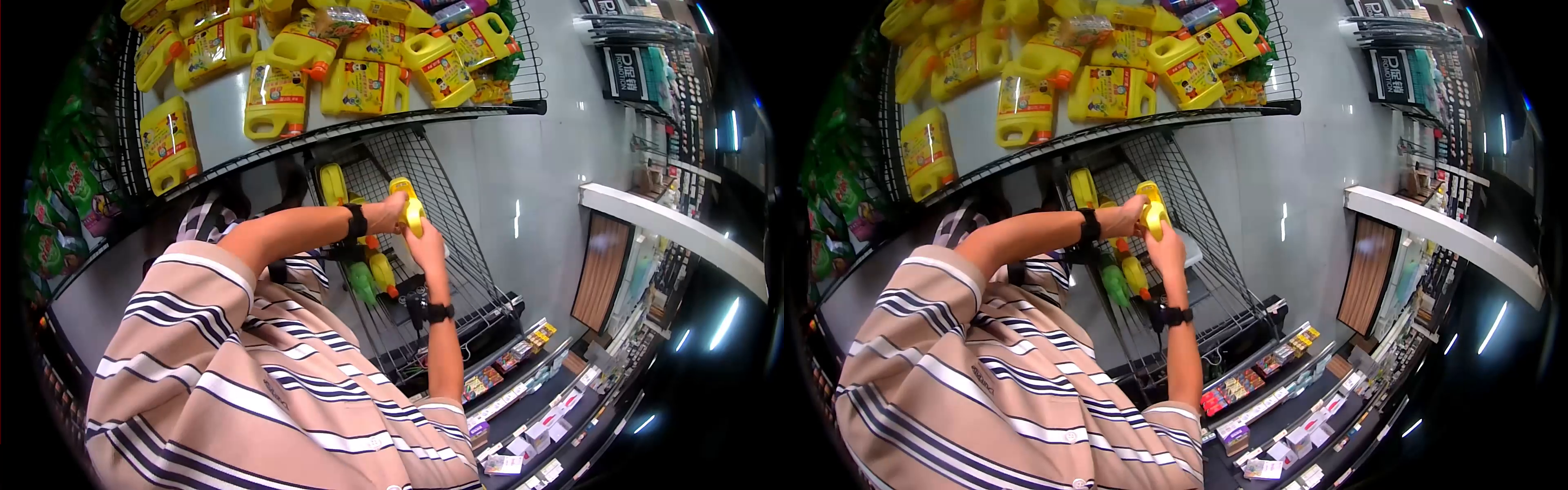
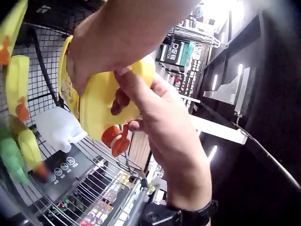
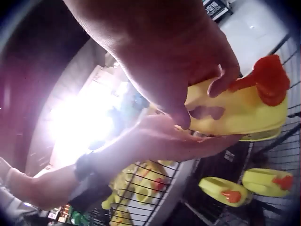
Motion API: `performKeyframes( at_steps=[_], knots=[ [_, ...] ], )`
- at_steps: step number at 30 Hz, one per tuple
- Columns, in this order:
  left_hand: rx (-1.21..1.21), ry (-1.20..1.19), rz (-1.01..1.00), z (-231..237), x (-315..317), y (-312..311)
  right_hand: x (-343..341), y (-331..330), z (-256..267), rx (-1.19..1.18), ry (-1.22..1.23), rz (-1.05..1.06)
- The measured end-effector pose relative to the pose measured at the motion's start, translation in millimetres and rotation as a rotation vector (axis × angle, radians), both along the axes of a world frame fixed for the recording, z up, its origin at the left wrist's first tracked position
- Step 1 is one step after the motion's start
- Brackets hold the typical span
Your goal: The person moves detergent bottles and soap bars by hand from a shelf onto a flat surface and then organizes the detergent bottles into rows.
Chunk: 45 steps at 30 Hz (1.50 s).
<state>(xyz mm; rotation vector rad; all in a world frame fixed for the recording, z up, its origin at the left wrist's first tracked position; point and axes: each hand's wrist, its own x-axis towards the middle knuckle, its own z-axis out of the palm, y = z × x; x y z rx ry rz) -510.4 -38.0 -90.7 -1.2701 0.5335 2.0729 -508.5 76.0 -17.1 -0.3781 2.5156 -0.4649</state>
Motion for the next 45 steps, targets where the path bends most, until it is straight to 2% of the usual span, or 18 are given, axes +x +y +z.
performKeyframes(
  at_steps=[4,5,8,10,12,14,16,17,20,21,24,25,29,32,34,36,40,45],
  knots=[
    [0.038,-0.055,0.038,-27,8,-2,-2,-1,-52,0.186,-0.085,0.077],
    [-0.03,0.019,-0.03,1,13,-15,-1,11,-87,0.17,-0.07,0.153],
    [0.085,0.065,0.026,-59,19,-11,0,80,-277,-0.26,-0.23,0.426],
    [-0.005,0.029,0.004,-34,15,-34,13,45,-225,-0.148,-0.462,0.021],
    [0.08,0.089,0.078,-38,18,-59,23,54,-286,0.142,-0.625,-0.187],
    [0.051,0.095,0.169,-32,25,-91,34,26,-259,0.112,-0.72,-0.332],
    [-0.117,-0.008,0.395,-33,25,-114,42,22,-246,0.022,-0.785,-0.387],
    [-0.119,0.032,0.438,-50,26,-124,41,19,-238,0.077,-0.782,-0.356],
    [-0.135,0.048,0.527,-19,30,-164,35,19,-247,0.183,-0.735,-0.328],
    [-0.138,0.053,0.55,-14,31,-172,30,7,-222,0.202,-0.694,-0.285],
    [-0.04,0.114,0.595,9,50,-202,6,43,-296,0.175,-0.514,-0.113],
    [0.02,0.119,0.567,17,56,-206,0,36,-274,0.269,-0.552,-0.264],
    [0.081,0.147,0.563,28,75,-223,-17,-1,-228,0.333,-0.521,-0.226],
    [0.091,0.203,0.608,34,84,-244,-15,-49,-199,-0.071,0.057,-0.114],
    [0.12,0.264,0.715,45,90,-267,5,-112,-129,-0.391,0.217,-0.139],
    [0.139,0.331,0.827,46,99,-297,23,-169,-76,-0.659,0.123,-0.047],
    [0.18,0.372,1.108,27,134,-365,84,-279,6,-0.734,-0.051,0.246],
    [0.195,0.6,1.48,-31,203,-432,151,-390,-5,-0.71,-0.166,0.714]
  ],
)
